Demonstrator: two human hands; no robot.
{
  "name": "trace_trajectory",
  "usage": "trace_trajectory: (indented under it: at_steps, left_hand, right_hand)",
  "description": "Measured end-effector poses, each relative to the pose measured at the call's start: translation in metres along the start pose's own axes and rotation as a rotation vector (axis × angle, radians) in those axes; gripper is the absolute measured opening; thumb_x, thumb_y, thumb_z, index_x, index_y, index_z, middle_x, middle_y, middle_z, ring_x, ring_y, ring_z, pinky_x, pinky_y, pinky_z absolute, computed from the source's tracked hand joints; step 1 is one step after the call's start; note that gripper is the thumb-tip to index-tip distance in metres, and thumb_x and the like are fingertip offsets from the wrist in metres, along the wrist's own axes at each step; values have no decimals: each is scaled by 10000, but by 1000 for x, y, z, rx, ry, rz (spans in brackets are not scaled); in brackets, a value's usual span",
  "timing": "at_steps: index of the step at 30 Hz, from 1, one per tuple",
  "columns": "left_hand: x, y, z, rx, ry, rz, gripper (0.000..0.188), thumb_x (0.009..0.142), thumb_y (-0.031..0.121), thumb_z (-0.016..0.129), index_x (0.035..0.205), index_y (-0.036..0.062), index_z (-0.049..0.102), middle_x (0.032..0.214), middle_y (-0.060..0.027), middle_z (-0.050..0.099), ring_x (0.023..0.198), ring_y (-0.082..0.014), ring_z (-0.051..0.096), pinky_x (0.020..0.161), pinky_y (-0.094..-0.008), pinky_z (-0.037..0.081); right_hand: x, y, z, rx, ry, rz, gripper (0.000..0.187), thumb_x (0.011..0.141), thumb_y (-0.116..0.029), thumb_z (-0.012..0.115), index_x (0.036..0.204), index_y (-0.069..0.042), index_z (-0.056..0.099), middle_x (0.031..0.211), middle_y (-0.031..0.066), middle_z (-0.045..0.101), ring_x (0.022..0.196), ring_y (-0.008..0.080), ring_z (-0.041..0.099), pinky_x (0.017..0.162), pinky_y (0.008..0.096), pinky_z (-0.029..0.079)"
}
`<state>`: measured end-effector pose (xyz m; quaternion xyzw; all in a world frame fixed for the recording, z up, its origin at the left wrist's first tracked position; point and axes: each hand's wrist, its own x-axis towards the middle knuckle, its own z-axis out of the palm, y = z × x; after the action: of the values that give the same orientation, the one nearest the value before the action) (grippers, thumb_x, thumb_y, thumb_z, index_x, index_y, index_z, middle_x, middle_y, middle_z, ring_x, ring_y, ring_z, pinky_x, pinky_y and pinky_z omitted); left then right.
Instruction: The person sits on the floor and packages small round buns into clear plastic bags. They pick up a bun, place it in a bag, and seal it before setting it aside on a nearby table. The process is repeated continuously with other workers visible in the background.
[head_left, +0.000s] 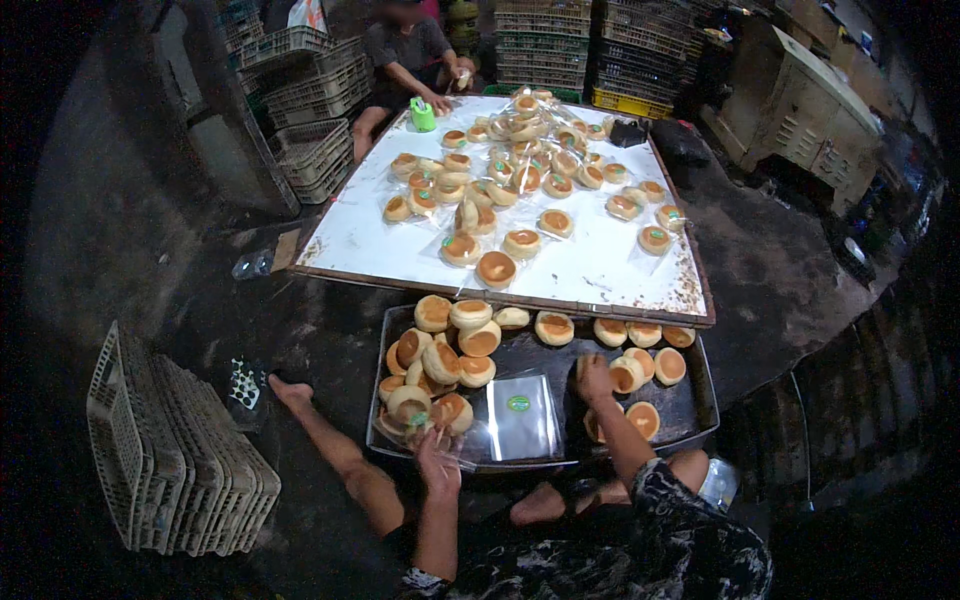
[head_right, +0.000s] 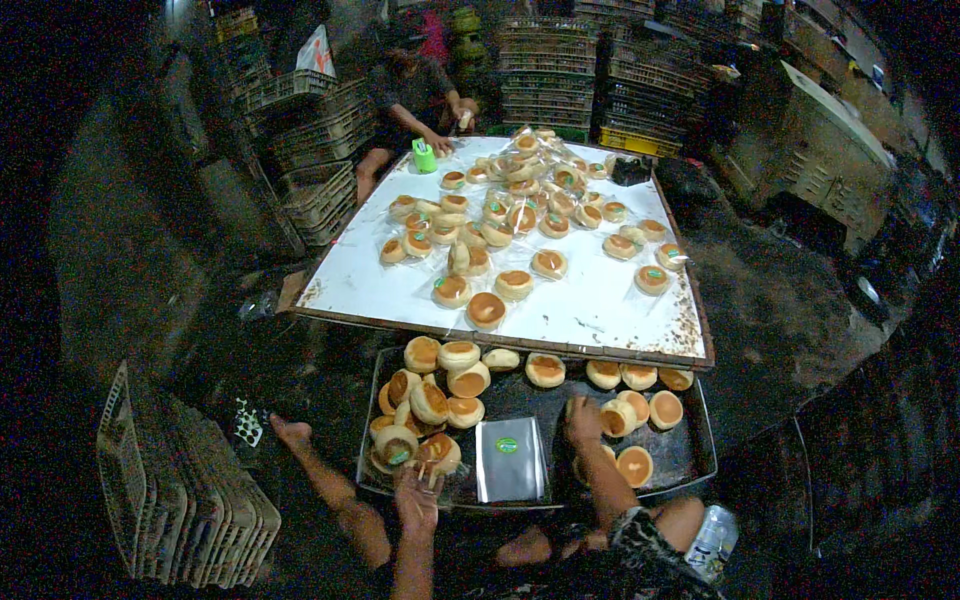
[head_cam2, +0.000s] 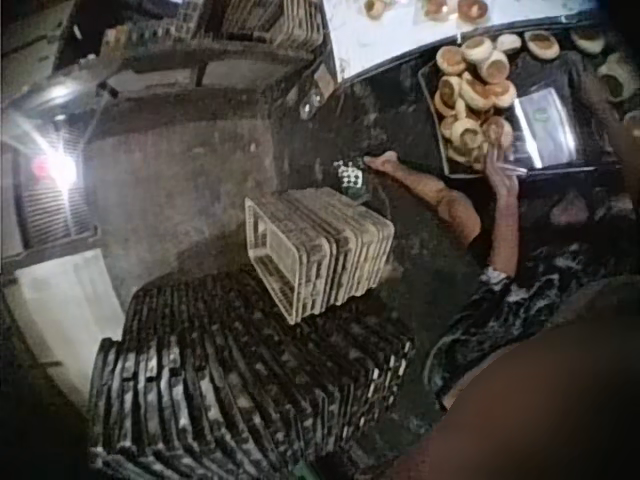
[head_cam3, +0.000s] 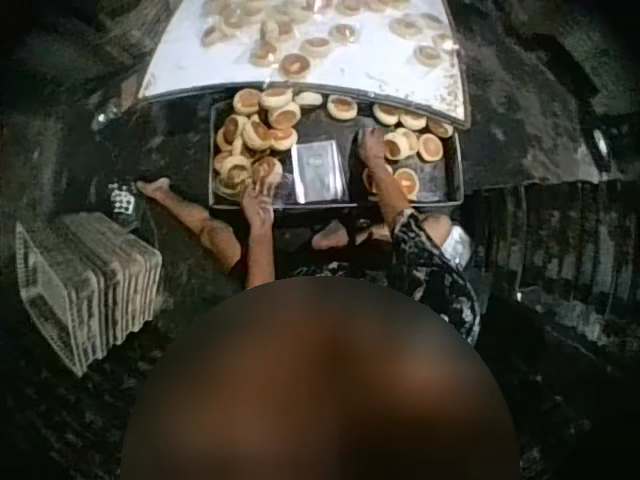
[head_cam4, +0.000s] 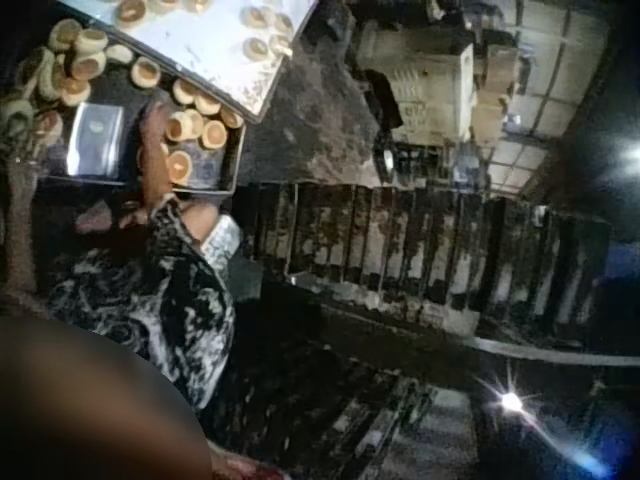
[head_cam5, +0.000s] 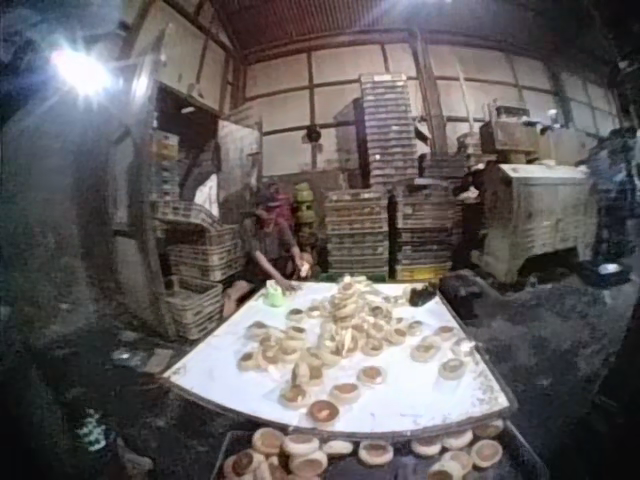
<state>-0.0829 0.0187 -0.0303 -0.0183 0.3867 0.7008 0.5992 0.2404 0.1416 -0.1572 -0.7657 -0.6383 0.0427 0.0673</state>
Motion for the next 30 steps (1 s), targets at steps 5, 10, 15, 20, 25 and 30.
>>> trace_trajectory:
  at_steps: [5, 10, 15, 20, 25, 30]
  left_hand:
    - [34, 19, -80, -240, 146, 108, 346, 824, 205, 457, 1145, 91, 398, 1076, -88, 461, 982, -248, 474, 817, -421, 437]
    - [-15, -49, -29, 34, -235, 30, 498, 802, 162, 436, 1271, 60, 305, 1169, -121, 445, 1111, -261, 414, 930, -393, 355]
    - [-59, -84, 6, 159, -80, -101, 476, 814, 229, 481, 1224, 18, 364, 1188, -112, 434, 1106, -229, 404, 944, -352, 317]
    - [-61, -62, -3, 864, -355, -305, 527, 830, 346, 523, 1226, 22, 398, 1241, -103, 400, 1088, -197, 429, 936, -346, 313]
    - [-31, -95, -31, 2238, -809, 192, 600, 746, 384, 566, 1217, 45, 415, 1271, -210, 351, 1243, -318, 204, 980, -445, 243]
    - [6, -69, -31, 2323, -661, -70, 268, 770, 209, 504, 956, 37, 593, 1026, -196, 552, 983, -340, 520, 800, -429, 430]
  right_hand:
    - [-76, -93, -94, 1020, -171, -202, 379, 678, -139, 677, 1014, -7, 563, 941, 121, 610, 879, 202, 582, 787, 328, 458]
    - [-164, -152, -112, 1203, -80, -44, 621, 644, -157, 750, 1153, 2, 434, 1047, 108, 519, 976, 172, 484, 833, 302, 404]
    - [-169, -174, -90, 1330, -140, 193, 537, 749, -196, 648, 1179, -6, 389, 1076, 181, 520, 1004, 230, 503, 842, 311, 399]
    - [-125, -132, -116, 942, -376, -99, 191, 805, -170, 515, 823, -2, 605, 746, 176, 609, 674, 293, 605, 644, 375, 471]
    - [-56, -158, -207, 810, 181, -284, 216, 794, -137, 504, 942, 6, 570, 909, 208, 579, 819, 333, 577, 705, 376, 461]
    - [-129, -134, -133, 860, -170, -211, 287, 793, -136, 537, 1056, -21, 548, 982, 188, 586, 868, 279, 591, 763, 339, 445]
